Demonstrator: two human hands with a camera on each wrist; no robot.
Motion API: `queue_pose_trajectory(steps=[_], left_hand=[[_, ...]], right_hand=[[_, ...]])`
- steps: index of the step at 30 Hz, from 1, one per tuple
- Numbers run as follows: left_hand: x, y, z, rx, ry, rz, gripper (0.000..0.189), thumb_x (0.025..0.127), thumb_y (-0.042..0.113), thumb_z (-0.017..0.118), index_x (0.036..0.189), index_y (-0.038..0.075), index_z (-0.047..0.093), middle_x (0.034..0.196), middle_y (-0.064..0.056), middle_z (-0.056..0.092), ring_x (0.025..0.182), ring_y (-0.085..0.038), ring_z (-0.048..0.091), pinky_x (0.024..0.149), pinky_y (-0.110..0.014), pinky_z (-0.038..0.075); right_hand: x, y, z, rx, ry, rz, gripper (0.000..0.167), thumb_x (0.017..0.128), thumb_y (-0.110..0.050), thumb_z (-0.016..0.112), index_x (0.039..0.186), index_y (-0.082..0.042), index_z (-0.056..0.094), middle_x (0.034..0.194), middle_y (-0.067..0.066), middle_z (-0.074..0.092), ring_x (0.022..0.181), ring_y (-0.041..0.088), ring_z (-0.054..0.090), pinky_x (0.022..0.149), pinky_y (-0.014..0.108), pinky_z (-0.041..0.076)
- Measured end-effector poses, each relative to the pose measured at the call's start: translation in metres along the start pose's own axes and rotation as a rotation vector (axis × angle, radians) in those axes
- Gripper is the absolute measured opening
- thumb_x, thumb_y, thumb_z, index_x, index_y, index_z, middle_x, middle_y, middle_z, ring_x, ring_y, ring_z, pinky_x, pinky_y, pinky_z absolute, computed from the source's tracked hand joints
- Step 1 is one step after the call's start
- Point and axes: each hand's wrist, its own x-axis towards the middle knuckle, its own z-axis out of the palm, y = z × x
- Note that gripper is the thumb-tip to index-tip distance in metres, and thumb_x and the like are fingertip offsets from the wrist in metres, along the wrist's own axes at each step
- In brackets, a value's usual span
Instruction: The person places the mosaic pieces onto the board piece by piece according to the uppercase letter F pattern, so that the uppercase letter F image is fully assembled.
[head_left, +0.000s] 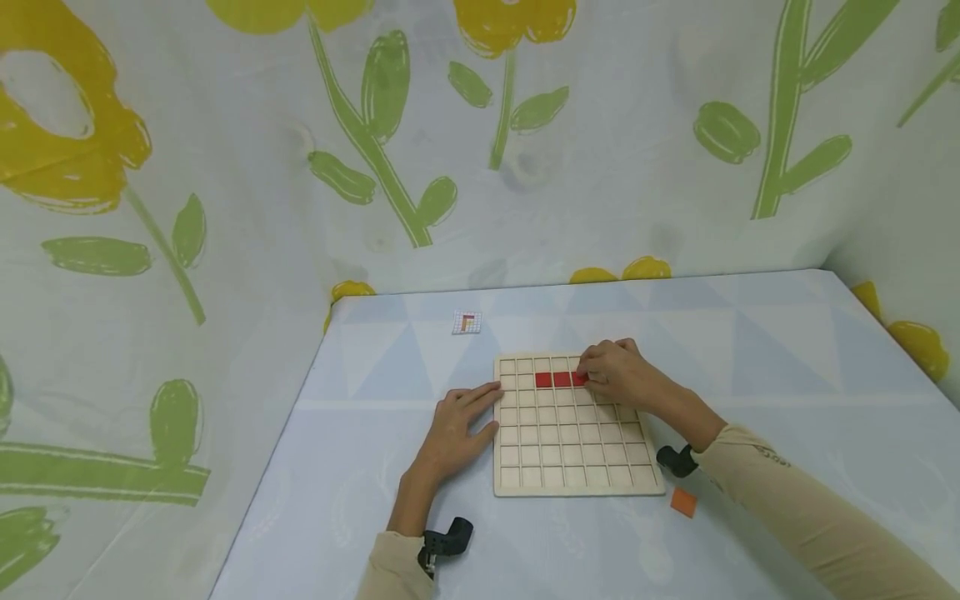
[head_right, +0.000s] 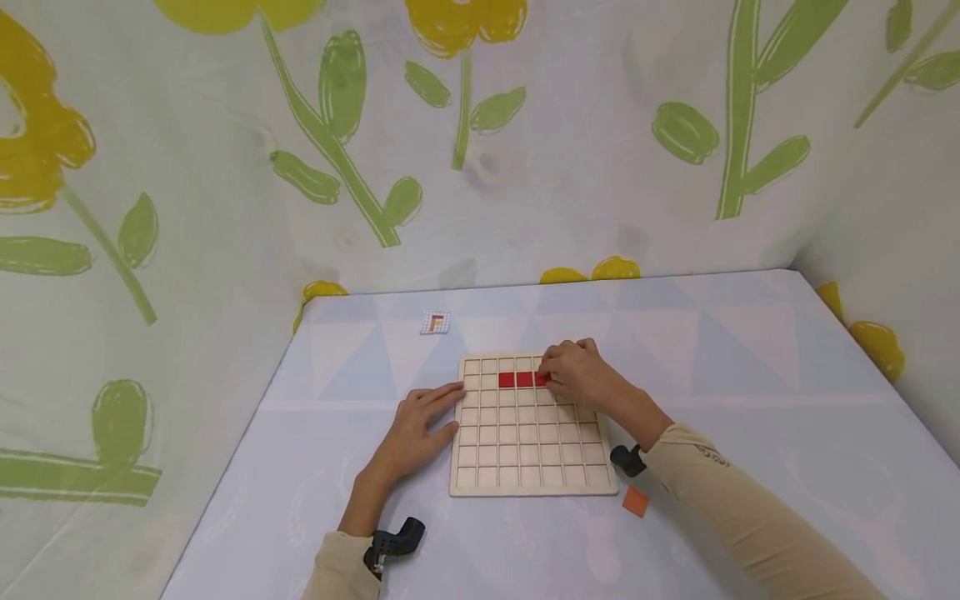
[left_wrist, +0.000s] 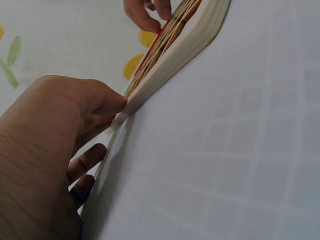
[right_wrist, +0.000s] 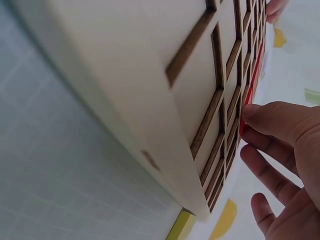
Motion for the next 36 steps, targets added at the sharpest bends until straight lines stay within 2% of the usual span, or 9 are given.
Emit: queue_pose_trajectory(steps=[6, 14, 18, 22, 30, 36], left_hand=[[-0.002, 0.003, -0.003, -0.003, 0.003, 0.003, 0.049, 0.095, 0.026, 0.063, 0.143, 0.020, 0.058, 0.152, 0.013, 0.046, 0.129, -0.020, 0.043, 0.101, -0.048, 0.034], [-0.002, -0.002, 0.000, 0.022, 0.014, -0.003, 0.050, 0.095, 0.028, 0.063, 0.144, 0.022, 0.057, 0.151, 0.014, 0.046, 0.128, -0.020, 0.044, 0.099, -0.047, 0.035], [-0.001, -0.003, 0.001, 0.012, 0.007, -0.008, 0.050, 0.096, 0.028, 0.062, 0.145, 0.023, 0.056, 0.152, 0.014, 0.045, 0.128, -0.019, 0.043, 0.101, -0.047, 0.034], [0.001, 0.000, 0.001, -0.015, 0.010, 0.014, 0.050, 0.096, 0.028, 0.063, 0.144, 0.021, 0.057, 0.152, 0.012, 0.046, 0.128, -0.020, 0.043, 0.100, -0.048, 0.033], [0.001, 0.001, 0.000, -0.035, 0.003, 0.008, 0.050, 0.095, 0.026, 0.064, 0.144, 0.020, 0.057, 0.151, 0.012, 0.047, 0.127, -0.021, 0.043, 0.100, -0.048, 0.033], [0.000, 0.001, -0.001, -0.016, -0.002, 0.008, 0.050, 0.096, 0.027, 0.063, 0.145, 0.021, 0.056, 0.152, 0.013, 0.045, 0.128, -0.021, 0.043, 0.101, -0.048, 0.033]], right_hand=[[-0.001, 0.000, -0.004, 0.012, 0.015, 0.014, 0.012, 0.085, -0.010, 0.079, 0.097, -0.013, 0.076, 0.108, 0.004, 0.070, 0.106, 0.029, 0.060, 0.089, 0.056, 0.037], [-0.011, 0.001, -0.022, 0.045, 0.050, 0.058, 0.021, 0.088, -0.011, 0.076, 0.108, -0.009, 0.075, 0.113, 0.007, 0.069, 0.111, 0.032, 0.059, 0.092, 0.056, 0.035], [-0.024, 0.004, -0.032, 0.062, 0.079, 0.080, 0.022, 0.086, -0.008, 0.077, 0.108, -0.006, 0.075, 0.113, 0.009, 0.068, 0.110, 0.033, 0.059, 0.092, 0.056, 0.035], [-0.041, 0.009, -0.038, 0.044, 0.117, 0.082, 0.021, 0.085, -0.007, 0.077, 0.106, -0.006, 0.075, 0.111, 0.009, 0.068, 0.109, 0.034, 0.059, 0.090, 0.057, 0.035], [-0.069, 0.014, -0.042, 0.022, 0.188, 0.075, 0.020, 0.084, -0.004, 0.077, 0.103, -0.006, 0.074, 0.107, 0.009, 0.069, 0.106, 0.033, 0.060, 0.089, 0.056, 0.036], [-0.087, 0.015, -0.044, -0.016, 0.242, 0.073, 0.021, 0.080, -0.002, 0.080, 0.100, -0.006, 0.074, 0.105, 0.010, 0.069, 0.103, 0.033, 0.061, 0.086, 0.054, 0.036]])
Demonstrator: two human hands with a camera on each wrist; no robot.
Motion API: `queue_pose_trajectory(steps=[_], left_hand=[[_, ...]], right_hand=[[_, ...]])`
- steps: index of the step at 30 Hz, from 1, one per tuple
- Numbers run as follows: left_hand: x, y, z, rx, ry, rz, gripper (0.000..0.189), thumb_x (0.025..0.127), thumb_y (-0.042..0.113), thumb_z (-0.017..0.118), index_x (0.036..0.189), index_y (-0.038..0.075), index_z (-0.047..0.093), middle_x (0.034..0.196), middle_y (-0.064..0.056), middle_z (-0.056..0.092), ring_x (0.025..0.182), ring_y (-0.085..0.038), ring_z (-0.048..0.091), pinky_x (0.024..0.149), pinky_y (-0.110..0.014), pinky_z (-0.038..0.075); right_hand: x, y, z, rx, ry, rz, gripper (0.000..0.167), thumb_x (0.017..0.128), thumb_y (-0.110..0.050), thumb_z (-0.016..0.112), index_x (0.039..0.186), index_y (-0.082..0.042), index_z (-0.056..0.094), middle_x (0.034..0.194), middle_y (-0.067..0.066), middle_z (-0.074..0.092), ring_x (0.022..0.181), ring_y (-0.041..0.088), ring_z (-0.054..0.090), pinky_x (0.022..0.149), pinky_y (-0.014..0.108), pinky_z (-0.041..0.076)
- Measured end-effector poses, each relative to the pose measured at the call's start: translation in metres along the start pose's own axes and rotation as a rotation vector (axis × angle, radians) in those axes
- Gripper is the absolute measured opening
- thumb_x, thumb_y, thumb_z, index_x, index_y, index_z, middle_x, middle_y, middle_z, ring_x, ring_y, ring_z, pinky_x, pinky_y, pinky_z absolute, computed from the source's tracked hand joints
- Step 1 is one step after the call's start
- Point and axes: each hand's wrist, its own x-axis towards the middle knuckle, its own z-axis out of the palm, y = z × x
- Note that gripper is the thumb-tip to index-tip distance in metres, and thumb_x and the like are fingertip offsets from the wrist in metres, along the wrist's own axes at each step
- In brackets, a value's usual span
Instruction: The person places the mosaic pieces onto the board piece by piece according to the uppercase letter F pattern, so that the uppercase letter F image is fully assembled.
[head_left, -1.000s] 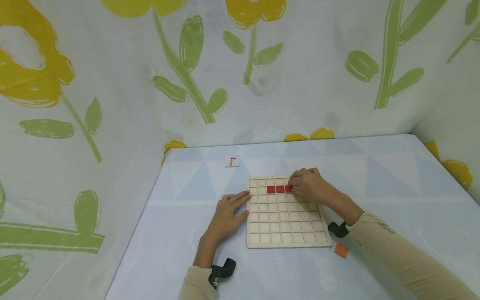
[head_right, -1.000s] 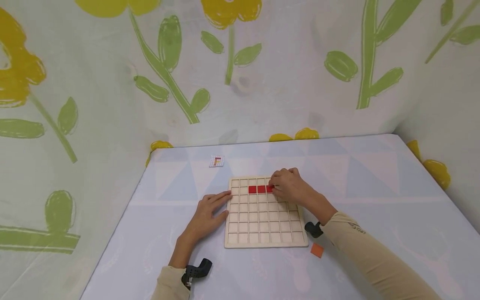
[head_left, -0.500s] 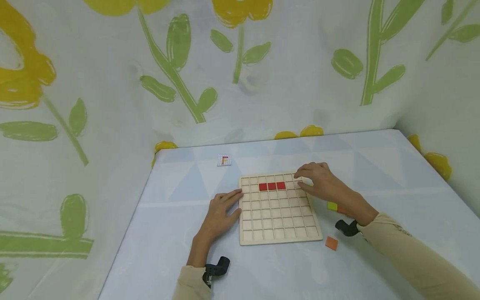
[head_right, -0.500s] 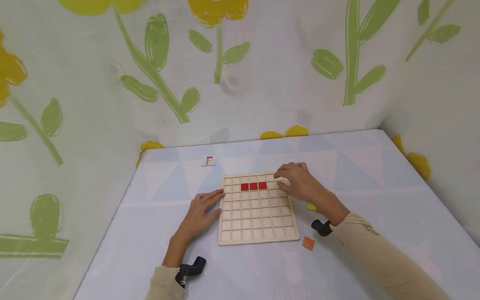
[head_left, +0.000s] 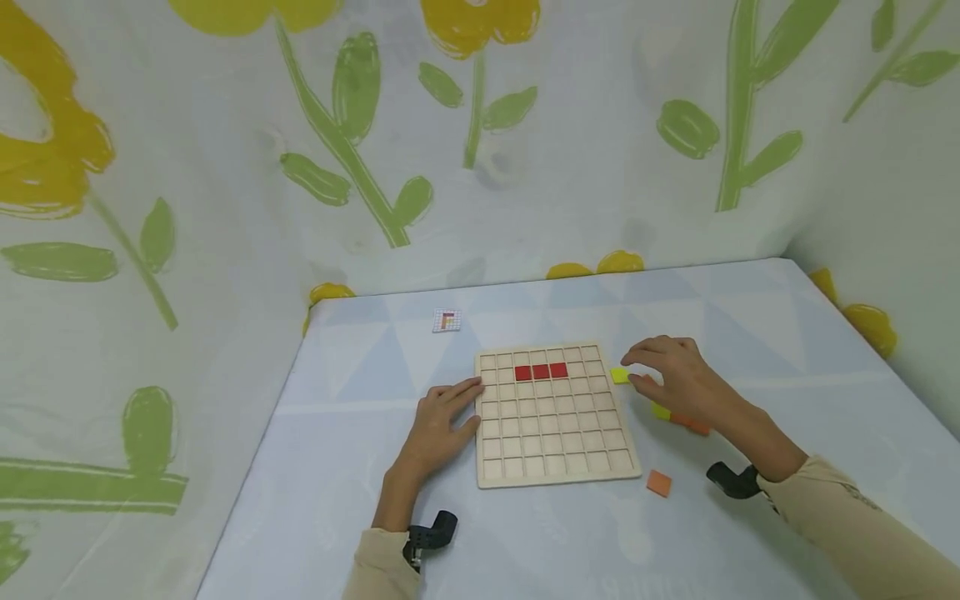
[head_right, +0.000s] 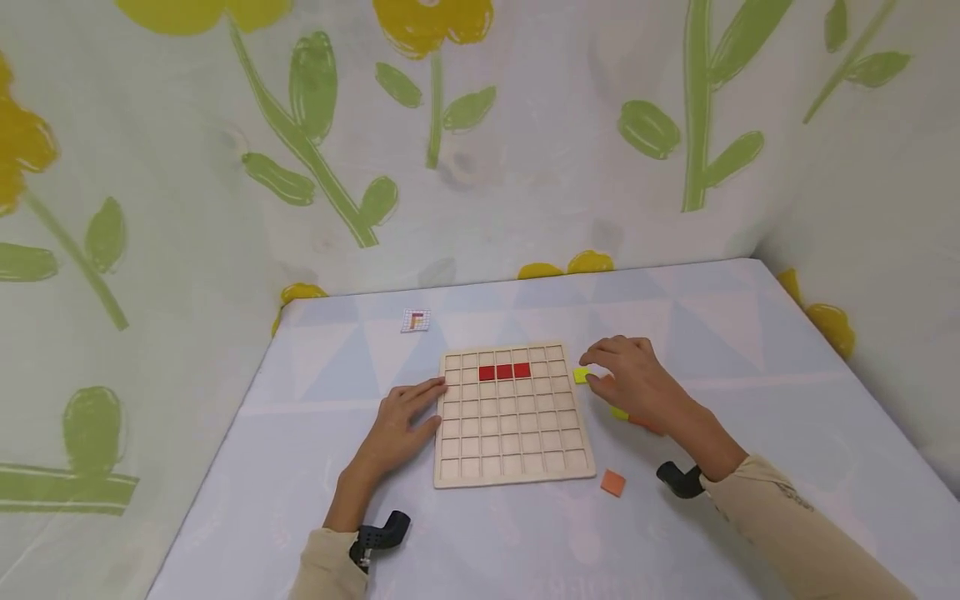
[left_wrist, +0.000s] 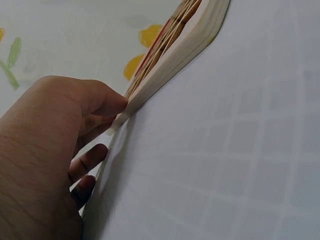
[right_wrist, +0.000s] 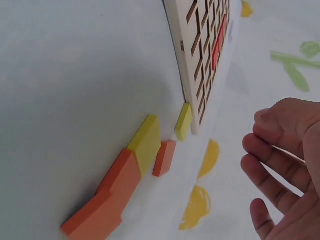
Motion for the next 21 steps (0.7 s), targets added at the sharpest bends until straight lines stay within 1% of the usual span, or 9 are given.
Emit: queue_pose_trajectory(steps=[3, 7, 14, 17, 21], left_hand=[[-0.001, 0.000, -0.001, 0.010, 0.009, -0.013, 0.050, 0.096, 0.027, 0.063, 0.145, 0.021, 0.057, 0.152, 0.013, 0.046, 0.129, -0.021, 0.043, 0.102, -0.049, 0.032], [-0.001, 0.001, -0.002, 0.007, 0.007, -0.027, 0.050, 0.095, 0.027, 0.063, 0.145, 0.021, 0.056, 0.152, 0.013, 0.046, 0.129, -0.021, 0.043, 0.102, -0.049, 0.032], [-0.001, 0.001, -0.001, 0.003, 0.008, -0.011, 0.051, 0.096, 0.026, 0.063, 0.145, 0.021, 0.055, 0.152, 0.011, 0.046, 0.128, -0.022, 0.043, 0.099, -0.048, 0.033], [0.000, 0.001, 0.001, 0.006, 0.008, -0.011, 0.050, 0.096, 0.026, 0.063, 0.146, 0.021, 0.055, 0.152, 0.012, 0.046, 0.128, -0.022, 0.044, 0.100, -0.048, 0.033], [0.001, 0.002, 0.002, -0.001, 0.004, -0.006, 0.050, 0.096, 0.026, 0.062, 0.146, 0.021, 0.055, 0.152, 0.011, 0.046, 0.128, -0.022, 0.043, 0.101, -0.048, 0.032]], right_hand=[[-0.007, 0.001, -0.004, -0.007, 0.006, 0.012, 0.020, 0.081, -0.004, 0.080, 0.100, -0.007, 0.074, 0.106, 0.009, 0.069, 0.104, 0.032, 0.060, 0.086, 0.055, 0.036], [-0.019, 0.001, -0.010, -0.009, 0.001, 0.052, 0.022, 0.081, -0.005, 0.081, 0.102, -0.009, 0.074, 0.106, 0.009, 0.069, 0.104, 0.032, 0.061, 0.087, 0.058, 0.036], [-0.044, 0.004, -0.017, -0.031, -0.005, 0.091, 0.027, 0.077, -0.005, 0.083, 0.102, -0.008, 0.074, 0.109, 0.011, 0.068, 0.107, 0.033, 0.059, 0.088, 0.055, 0.034], [-0.055, 0.006, -0.019, -0.046, -0.005, 0.109, 0.031, 0.076, -0.008, 0.085, 0.104, -0.008, 0.074, 0.110, 0.012, 0.068, 0.108, 0.033, 0.058, 0.087, 0.054, 0.033], [-0.068, 0.007, -0.021, -0.081, -0.003, 0.152, 0.033, 0.075, -0.015, 0.087, 0.105, -0.008, 0.074, 0.109, 0.013, 0.069, 0.106, 0.035, 0.059, 0.084, 0.055, 0.034]])
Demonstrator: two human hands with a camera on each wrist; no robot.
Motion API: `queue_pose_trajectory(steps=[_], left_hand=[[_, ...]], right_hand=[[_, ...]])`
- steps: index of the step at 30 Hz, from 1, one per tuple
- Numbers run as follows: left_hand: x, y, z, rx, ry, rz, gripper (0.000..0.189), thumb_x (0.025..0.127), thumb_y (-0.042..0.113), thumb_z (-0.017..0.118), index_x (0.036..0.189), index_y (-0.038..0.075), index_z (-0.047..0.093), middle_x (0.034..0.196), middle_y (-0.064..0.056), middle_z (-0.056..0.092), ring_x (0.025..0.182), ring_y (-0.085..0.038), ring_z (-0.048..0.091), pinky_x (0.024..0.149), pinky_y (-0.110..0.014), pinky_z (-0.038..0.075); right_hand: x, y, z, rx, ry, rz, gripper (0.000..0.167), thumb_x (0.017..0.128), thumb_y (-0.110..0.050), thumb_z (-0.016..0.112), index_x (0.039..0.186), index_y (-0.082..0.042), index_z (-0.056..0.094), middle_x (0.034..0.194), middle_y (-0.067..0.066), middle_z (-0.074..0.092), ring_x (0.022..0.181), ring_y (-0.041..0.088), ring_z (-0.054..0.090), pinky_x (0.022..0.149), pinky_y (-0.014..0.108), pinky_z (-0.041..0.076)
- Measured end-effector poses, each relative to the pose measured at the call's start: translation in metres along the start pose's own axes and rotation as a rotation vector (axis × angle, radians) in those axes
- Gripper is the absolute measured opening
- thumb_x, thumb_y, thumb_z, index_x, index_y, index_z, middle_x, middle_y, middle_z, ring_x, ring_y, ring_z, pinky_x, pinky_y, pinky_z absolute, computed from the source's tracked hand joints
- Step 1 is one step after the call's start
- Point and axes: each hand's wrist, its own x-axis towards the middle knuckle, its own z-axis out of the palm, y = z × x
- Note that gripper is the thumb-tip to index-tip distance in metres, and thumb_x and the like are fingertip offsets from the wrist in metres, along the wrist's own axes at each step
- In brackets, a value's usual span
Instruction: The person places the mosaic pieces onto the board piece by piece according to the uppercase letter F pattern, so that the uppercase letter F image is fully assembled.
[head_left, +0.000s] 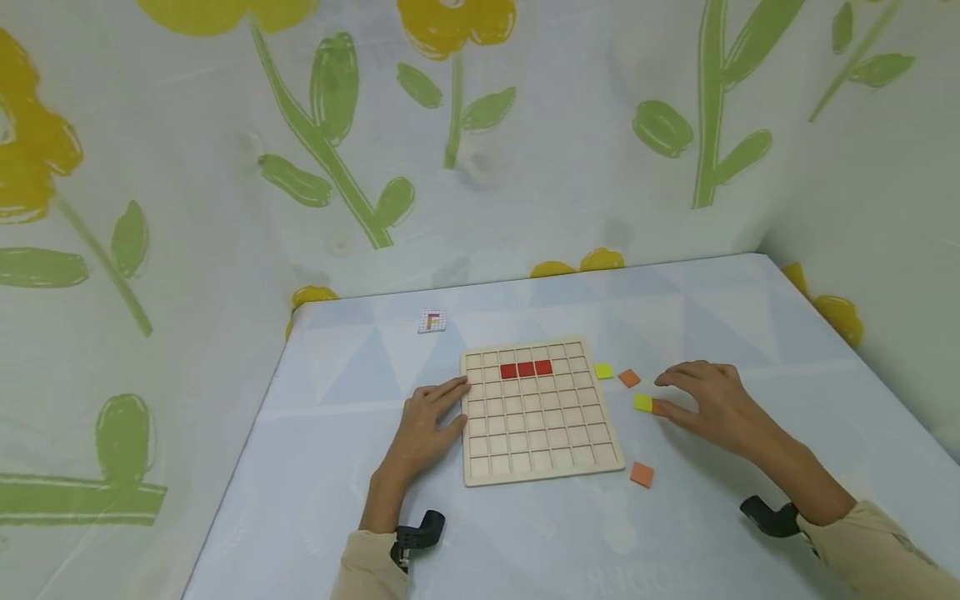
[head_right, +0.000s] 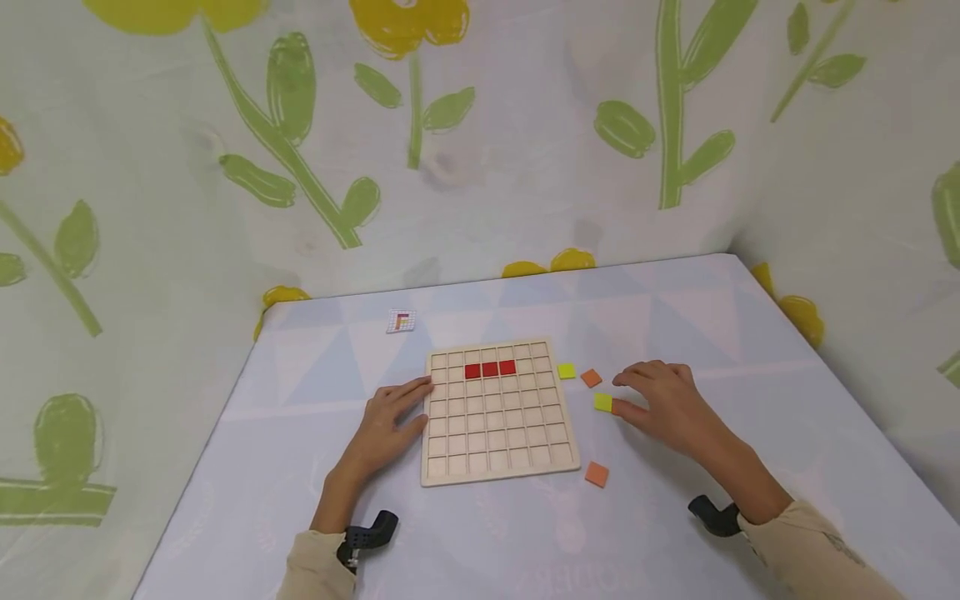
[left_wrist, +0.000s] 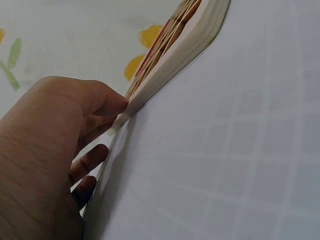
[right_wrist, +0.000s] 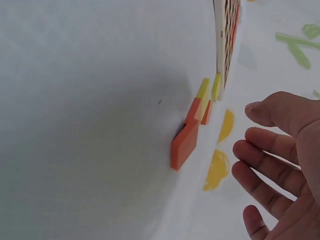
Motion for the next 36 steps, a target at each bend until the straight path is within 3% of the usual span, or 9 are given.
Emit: queue_pose_trajectory(steps=[5, 17, 28, 36], left_hand=[[0.000, 0.000, 0.000, -0.004, 0.003, 0.006, 0.050, 0.096, 0.026, 0.063, 0.146, 0.021, 0.055, 0.152, 0.010, 0.046, 0.128, -0.022, 0.044, 0.100, -0.048, 0.032], [0.000, -0.003, -0.001, -0.010, 0.016, 0.036, 0.049, 0.096, 0.026, 0.064, 0.145, 0.019, 0.056, 0.152, 0.007, 0.047, 0.126, -0.024, 0.045, 0.099, -0.050, 0.033], [0.001, 0.000, 0.000, -0.008, 0.007, 0.032, 0.049, 0.096, 0.026, 0.062, 0.144, 0.019, 0.057, 0.152, 0.009, 0.047, 0.126, -0.023, 0.044, 0.098, -0.048, 0.034], [0.001, -0.001, 0.001, -0.002, 0.009, 0.020, 0.049, 0.095, 0.026, 0.062, 0.143, 0.019, 0.058, 0.151, 0.011, 0.047, 0.126, -0.023, 0.045, 0.098, -0.048, 0.034]], right_hand=[[-0.014, 0.005, 0.000, -0.027, 0.030, 0.011, 0.031, 0.073, -0.014, 0.088, 0.101, -0.008, 0.076, 0.104, 0.011, 0.070, 0.101, 0.034, 0.062, 0.081, 0.054, 0.036], [-0.023, 0.012, 0.008, -0.082, -0.055, 0.080, 0.026, 0.073, -0.010, 0.087, 0.096, -0.008, 0.074, 0.093, 0.005, 0.070, 0.095, 0.032, 0.063, 0.080, 0.058, 0.038], [-0.026, 0.016, 0.005, -0.095, 0.044, 0.003, 0.029, 0.065, -0.005, 0.090, 0.089, -0.009, 0.074, 0.088, 0.003, 0.070, 0.090, 0.029, 0.063, 0.077, 0.056, 0.038], [-0.013, 0.009, 0.000, -0.057, 0.049, -0.026, 0.030, 0.066, -0.004, 0.089, 0.092, -0.009, 0.074, 0.091, 0.004, 0.070, 0.093, 0.030, 0.062, 0.082, 0.056, 0.037]])
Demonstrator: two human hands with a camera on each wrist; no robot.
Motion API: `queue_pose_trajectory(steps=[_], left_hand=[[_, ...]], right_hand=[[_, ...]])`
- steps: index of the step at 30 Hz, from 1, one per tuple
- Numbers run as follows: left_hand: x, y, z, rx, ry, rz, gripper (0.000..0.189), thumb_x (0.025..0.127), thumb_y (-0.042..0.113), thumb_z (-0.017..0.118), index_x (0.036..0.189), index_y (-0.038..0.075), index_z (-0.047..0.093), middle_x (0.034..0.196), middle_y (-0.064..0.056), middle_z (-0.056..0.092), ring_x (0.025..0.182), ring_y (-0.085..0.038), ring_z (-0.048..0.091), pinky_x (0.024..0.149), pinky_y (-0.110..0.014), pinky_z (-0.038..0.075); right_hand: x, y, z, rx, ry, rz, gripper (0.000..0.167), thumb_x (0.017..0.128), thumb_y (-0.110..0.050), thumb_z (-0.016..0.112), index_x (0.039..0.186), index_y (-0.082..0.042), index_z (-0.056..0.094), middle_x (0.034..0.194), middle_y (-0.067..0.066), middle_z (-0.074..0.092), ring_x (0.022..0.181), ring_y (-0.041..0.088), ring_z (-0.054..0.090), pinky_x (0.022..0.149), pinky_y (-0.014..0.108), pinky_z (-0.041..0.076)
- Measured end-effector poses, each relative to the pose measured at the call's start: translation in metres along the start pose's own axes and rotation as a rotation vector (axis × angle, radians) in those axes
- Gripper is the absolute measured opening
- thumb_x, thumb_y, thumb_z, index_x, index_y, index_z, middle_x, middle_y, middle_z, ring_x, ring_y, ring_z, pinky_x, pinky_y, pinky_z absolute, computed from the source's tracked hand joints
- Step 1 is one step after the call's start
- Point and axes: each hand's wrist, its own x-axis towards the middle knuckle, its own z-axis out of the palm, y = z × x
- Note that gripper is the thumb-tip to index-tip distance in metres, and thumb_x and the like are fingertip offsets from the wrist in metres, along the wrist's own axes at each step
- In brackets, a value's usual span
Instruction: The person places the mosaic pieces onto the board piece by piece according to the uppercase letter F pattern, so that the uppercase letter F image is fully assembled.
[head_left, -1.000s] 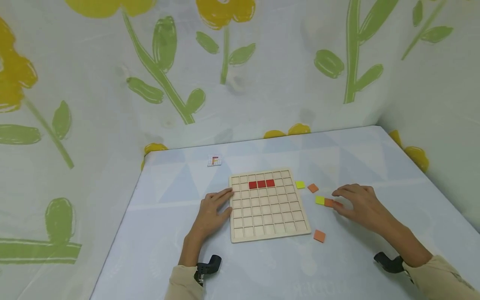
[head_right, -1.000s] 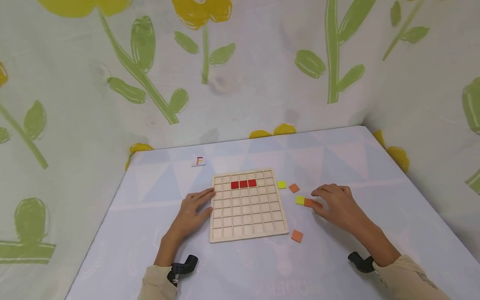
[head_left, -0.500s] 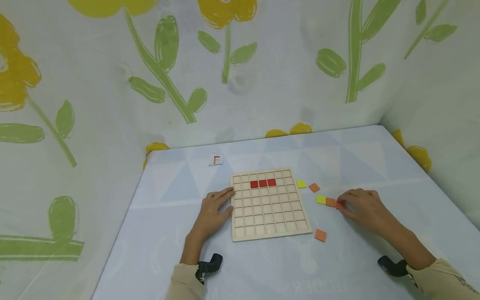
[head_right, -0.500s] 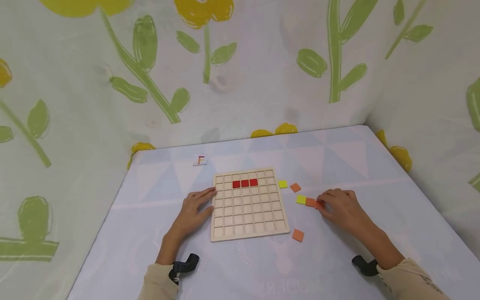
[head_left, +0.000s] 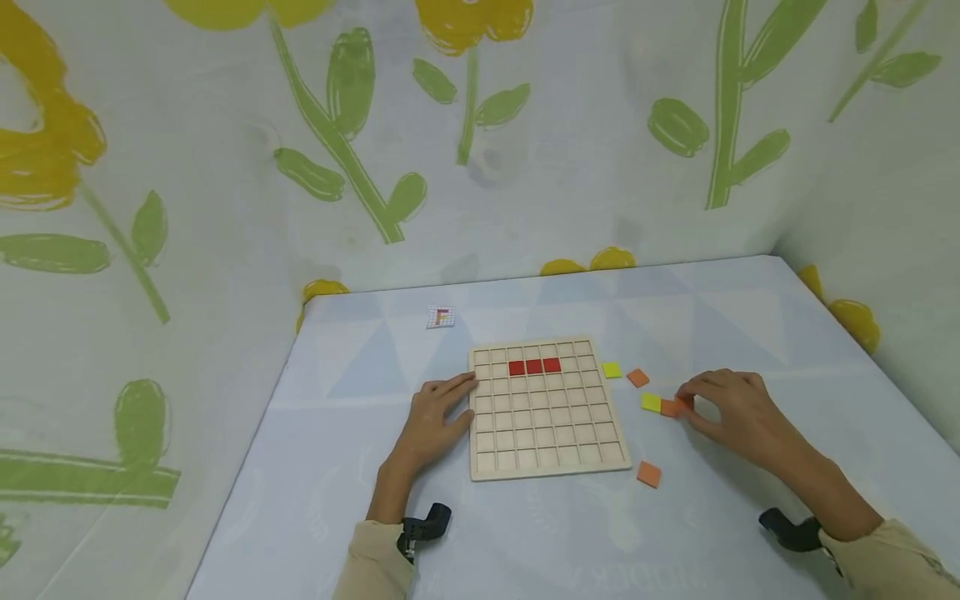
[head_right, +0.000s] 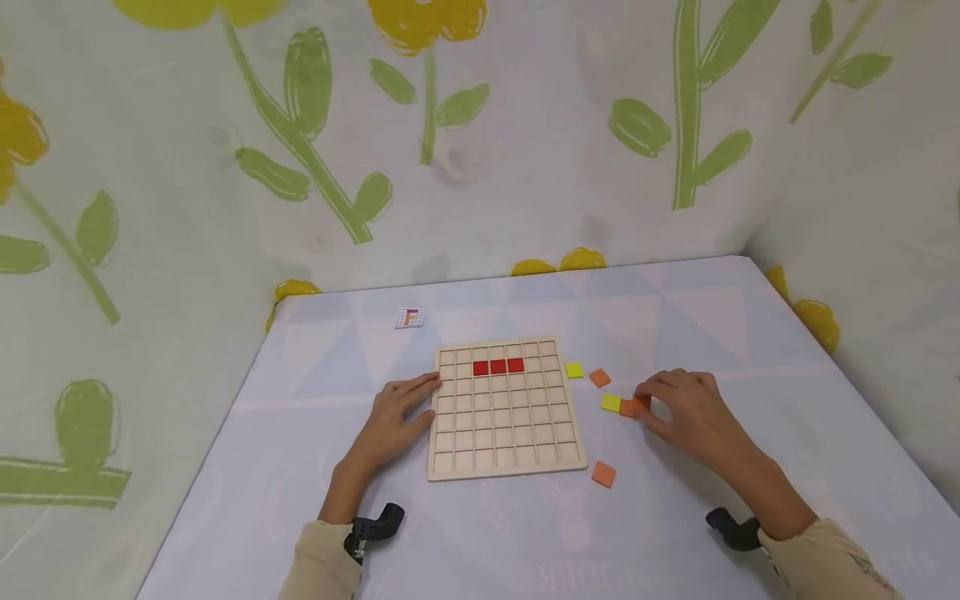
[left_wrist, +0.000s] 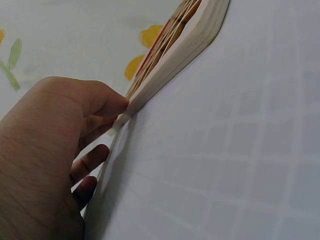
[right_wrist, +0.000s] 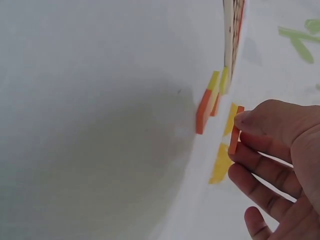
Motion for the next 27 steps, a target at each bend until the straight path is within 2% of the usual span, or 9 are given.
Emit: queue_pose_trajectory(steps=[7, 14, 21, 27], left_hand=[[-0.001, 0.000, -0.001, 0.007, -0.013, -0.017, 0.049, 0.096, 0.027, 0.062, 0.144, 0.020, 0.057, 0.152, 0.012, 0.046, 0.127, -0.022, 0.044, 0.099, -0.047, 0.033], [-0.001, 0.002, -0.003, 0.009, -0.022, -0.015, 0.049, 0.096, 0.026, 0.062, 0.144, 0.018, 0.057, 0.152, 0.010, 0.046, 0.127, -0.023, 0.044, 0.099, -0.048, 0.034], [-0.001, 0.003, -0.003, 0.012, 0.009, 0.006, 0.048, 0.095, 0.025, 0.063, 0.142, 0.016, 0.059, 0.151, 0.007, 0.049, 0.125, -0.024, 0.045, 0.097, -0.049, 0.035], [-0.001, 0.001, -0.003, 0.013, -0.005, 0.013, 0.049, 0.096, 0.026, 0.062, 0.143, 0.018, 0.058, 0.152, 0.009, 0.047, 0.126, -0.024, 0.045, 0.097, -0.047, 0.035]], right_hand=[[0.018, -0.010, 0.003, 0.049, 0.017, -0.065, 0.031, 0.066, -0.008, 0.091, 0.092, -0.012, 0.074, 0.093, 0.001, 0.070, 0.093, 0.026, 0.062, 0.082, 0.052, 0.036], [0.039, -0.023, 0.010, 0.095, 0.062, -0.166, 0.029, 0.067, -0.004, 0.089, 0.091, -0.014, 0.074, 0.088, -0.006, 0.069, 0.089, 0.020, 0.062, 0.080, 0.047, 0.036], [0.057, -0.036, 0.017, 0.113, 0.002, -0.174, 0.020, 0.075, -0.007, 0.085, 0.090, -0.015, 0.074, 0.090, -0.005, 0.070, 0.090, 0.019, 0.062, 0.083, 0.047, 0.036], [0.072, -0.047, 0.018, 0.132, -0.053, -0.163, 0.017, 0.079, -0.008, 0.082, 0.091, -0.016, 0.074, 0.092, -0.005, 0.070, 0.091, 0.019, 0.062, 0.085, 0.048, 0.035]])
